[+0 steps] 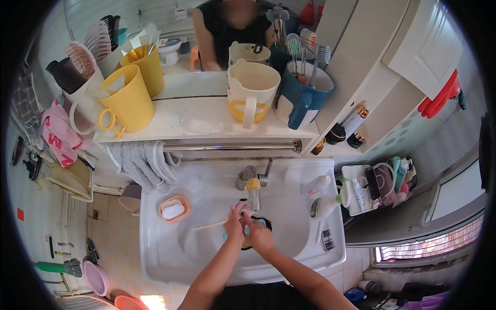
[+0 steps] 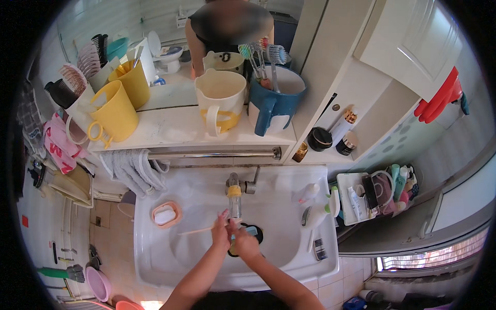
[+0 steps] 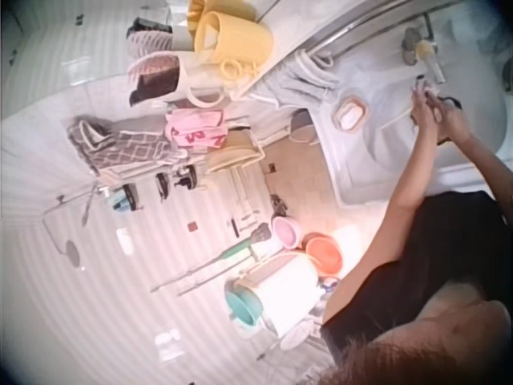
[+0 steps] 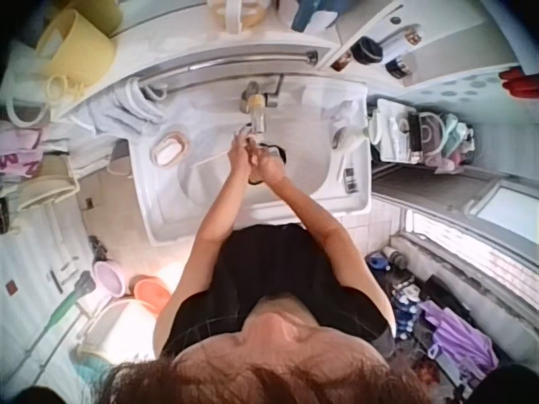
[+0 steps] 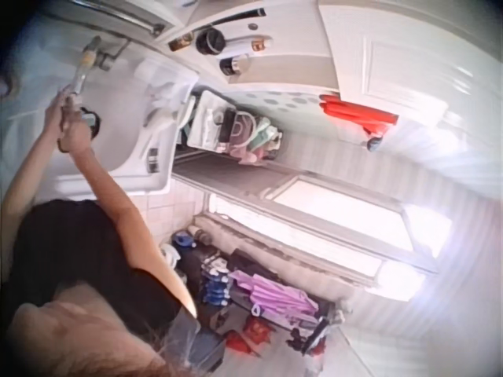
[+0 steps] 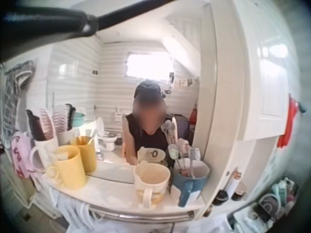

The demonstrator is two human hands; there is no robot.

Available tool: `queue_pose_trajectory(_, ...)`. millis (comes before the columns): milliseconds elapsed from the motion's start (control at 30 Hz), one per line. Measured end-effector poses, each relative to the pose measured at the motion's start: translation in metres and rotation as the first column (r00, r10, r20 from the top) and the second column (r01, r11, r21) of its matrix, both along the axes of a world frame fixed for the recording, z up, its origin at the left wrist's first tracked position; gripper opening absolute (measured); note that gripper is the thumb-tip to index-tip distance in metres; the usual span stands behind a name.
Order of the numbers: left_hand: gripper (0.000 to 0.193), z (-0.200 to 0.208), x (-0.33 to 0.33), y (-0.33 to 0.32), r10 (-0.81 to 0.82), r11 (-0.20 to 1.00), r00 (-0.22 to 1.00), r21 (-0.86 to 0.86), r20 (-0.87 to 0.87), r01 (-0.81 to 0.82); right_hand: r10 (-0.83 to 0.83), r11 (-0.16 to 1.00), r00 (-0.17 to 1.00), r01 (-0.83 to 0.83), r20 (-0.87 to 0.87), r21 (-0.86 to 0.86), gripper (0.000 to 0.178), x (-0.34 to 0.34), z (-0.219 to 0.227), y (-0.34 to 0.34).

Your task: The person scrubs a light blue comb with a toothbrush under running water, then scrubs the sink basin with a sponge. The person places the comb in a yellow cup and continues to wipe the sink surface.

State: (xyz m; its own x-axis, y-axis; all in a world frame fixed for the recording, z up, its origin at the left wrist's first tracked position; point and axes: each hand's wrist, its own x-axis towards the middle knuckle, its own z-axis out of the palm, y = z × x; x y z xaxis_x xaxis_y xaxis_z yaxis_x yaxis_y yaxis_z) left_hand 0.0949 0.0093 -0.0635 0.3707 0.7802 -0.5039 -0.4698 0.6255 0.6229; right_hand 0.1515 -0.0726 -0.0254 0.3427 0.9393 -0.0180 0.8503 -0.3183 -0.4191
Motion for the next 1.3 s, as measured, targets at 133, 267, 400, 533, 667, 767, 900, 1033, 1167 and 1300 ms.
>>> queue_pose_trajectory(133,0.045,0.002,0.009,0.0,0.007,1.0,0.997,-0.024,0.073,-0.005,-0.125,0.99,0.992,0.125,-0.009,0.06,0.042,0.02,-0.017,0.011)
queue_pose_trajectory(267,0.042,0.003,0.012,0.006,-0.039,0.998,0.999,-0.051,-0.036,0.038,-0.04,0.994,0.999,0.043,-0.027,0.103,0.014,0.004,0.0,0.008)
queue_pose_trajectory(400,0.045,0.011,0.019,0.005,0.025,1.0,1.0,-0.013,-0.002,-0.025,-0.218,0.973,0.973,0.223,-0.075,0.066,0.015,0.027,-0.009,0.015)
queue_pose_trajectory(533,0.046,0.007,0.014,0.012,-0.058,0.998,0.998,0.003,0.007,0.058,-0.13,0.986,0.988,0.137,-0.083,0.089,0.016,0.012,-0.003,0.01)
queue_pose_trajectory(667,0.048,0.013,0.015,0.011,-0.023,1.0,1.0,0.012,-0.017,0.023,-0.236,0.97,0.968,0.24,-0.091,0.043,0.023,0.024,-0.01,0.011)
queue_pose_trajectory(767,0.047,-0.007,0.017,0.017,-0.026,0.997,1.0,0.079,-0.017,0.027,-0.091,0.992,0.994,0.096,-0.057,0.087,0.024,0.008,0.005,0.009)
queue_pose_trajectory(900,0.048,0.01,0.019,0.014,-0.026,1.0,0.997,0.013,0.071,0.025,-0.194,0.979,0.978,0.199,-0.081,0.047,0.033,0.019,0.001,0.009)
queue_pose_trajectory(1033,0.048,-0.009,0.018,0.016,-0.057,0.997,0.995,0.064,0.078,0.052,-0.15,0.978,0.984,0.161,-0.092,0.129,0.026,0.012,0.008,0.006)
queue_pose_trajectory(1167,0.048,0.004,0.022,0.01,-0.077,0.996,0.996,0.057,0.05,0.074,-0.17,0.974,0.98,0.184,-0.104,0.135,0.022,0.016,0.002,0.007)
queue_pose_trajectory(1300,0.045,0.008,0.02,0.009,-0.078,0.996,0.996,0.037,0.041,0.076,-0.172,0.981,0.983,0.178,-0.069,0.079,0.02,0.016,0.006,0.012)
